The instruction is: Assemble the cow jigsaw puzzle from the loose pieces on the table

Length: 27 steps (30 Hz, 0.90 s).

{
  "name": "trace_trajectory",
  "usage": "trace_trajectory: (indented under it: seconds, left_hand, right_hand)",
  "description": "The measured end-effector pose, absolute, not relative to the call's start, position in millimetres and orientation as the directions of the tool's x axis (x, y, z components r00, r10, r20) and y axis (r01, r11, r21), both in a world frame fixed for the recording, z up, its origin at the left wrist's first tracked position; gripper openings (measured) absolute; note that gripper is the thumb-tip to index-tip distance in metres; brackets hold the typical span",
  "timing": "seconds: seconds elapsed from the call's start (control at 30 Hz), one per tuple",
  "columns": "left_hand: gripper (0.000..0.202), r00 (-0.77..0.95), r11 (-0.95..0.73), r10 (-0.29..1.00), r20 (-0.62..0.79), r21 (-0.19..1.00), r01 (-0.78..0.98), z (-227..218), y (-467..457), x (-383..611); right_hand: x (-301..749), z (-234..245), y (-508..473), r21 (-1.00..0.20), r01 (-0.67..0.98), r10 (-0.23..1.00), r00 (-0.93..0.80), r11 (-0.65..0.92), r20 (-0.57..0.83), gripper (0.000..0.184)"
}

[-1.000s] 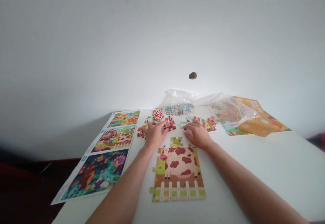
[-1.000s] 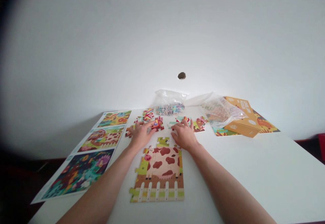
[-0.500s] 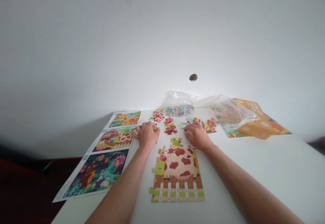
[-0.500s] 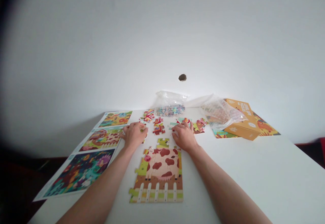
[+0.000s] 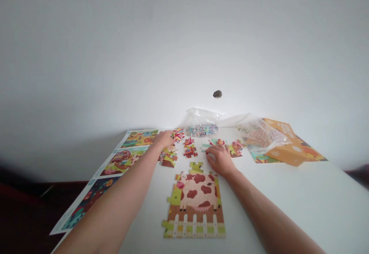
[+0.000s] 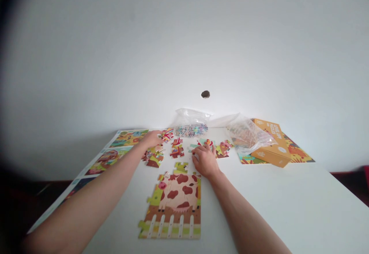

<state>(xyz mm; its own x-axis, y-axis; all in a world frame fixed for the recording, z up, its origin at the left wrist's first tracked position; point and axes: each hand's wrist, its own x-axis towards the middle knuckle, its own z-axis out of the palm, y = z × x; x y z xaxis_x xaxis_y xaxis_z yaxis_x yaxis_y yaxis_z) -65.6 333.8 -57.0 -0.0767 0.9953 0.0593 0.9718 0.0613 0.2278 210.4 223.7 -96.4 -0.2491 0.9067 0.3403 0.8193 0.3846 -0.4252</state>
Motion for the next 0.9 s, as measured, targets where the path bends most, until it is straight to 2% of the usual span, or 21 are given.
trace_trajectory:
  seconds: [0.13, 0.27, 0.37, 0.53, 0.6, 0.7, 0.77, 0.83, 0.9]
  left_hand:
    - [0.05, 0.12, -0.125, 0.992, 0.038, 0.211, 0.97, -57.2, 335.5, -64.6]
    - [0.028, 0.206, -0.217, 0.976, 0.076, 0.194, 0.957, -59.0, 331.3, -62.3]
    - [0.016, 0.183, -0.203, 0.976, 0.119, 0.192, 0.96, -64.0, 324.6, -61.7]
    - [0.047, 0.101, -0.143, 0.976, 0.192, 0.219, 0.965, -76.1, 315.8, -60.2]
    - [0.05, 0.106, -0.158, 0.97, 0.218, 0.237, 0.959, -78.8, 314.5, -55.3]
    - [0.047, 0.169, -0.249, 0.942, 0.291, 0.265, 0.932, -79.5, 314.7, -45.5]
    - [0.036, 0.212, -0.304, 0.921, 0.327, 0.262, 0.916, -78.3, 316.4, -42.9]
    - [0.036, 0.141, -0.236, 0.929, 0.343, 0.256, 0.937, -76.6, 319.3, -47.1]
    - [0.038, 0.005, -0.091, 0.944, 0.33, 0.247, 0.965, -75.5, 322.1, -57.3]
  right_hand:
    - [209.9, -94.6, 223.1, -0.414, 0.821, 0.902, -0.257, 0.393, 0.346, 0.021]
    - [209.8, -93.9, 222.8, -0.409, 0.821, 0.9, -0.263, 0.398, 0.347, 0.02]
    - [209.7, -94.2, 223.1, -0.411, 0.821, 0.901, -0.26, 0.396, 0.348, 0.02]
    - [209.3, -95.3, 223.8, -0.419, 0.815, 0.9, -0.261, 0.399, 0.349, 0.019]
    - [209.1, -95.5, 223.9, -0.419, 0.817, 0.9, -0.258, 0.397, 0.35, 0.019]
    - [208.7, -95.2, 223.6, -0.412, 0.819, 0.899, -0.261, 0.399, 0.35, 0.019]
    - [208.6, -95.0, 223.5, -0.404, 0.821, 0.897, -0.266, 0.403, 0.354, 0.018]
    - [208.5, -95.0, 223.6, -0.394, 0.826, 0.894, -0.267, 0.404, 0.359, 0.019]
    - [208.5, -95.3, 224.0, -0.386, 0.829, 0.893, -0.27, 0.406, 0.36, 0.019]
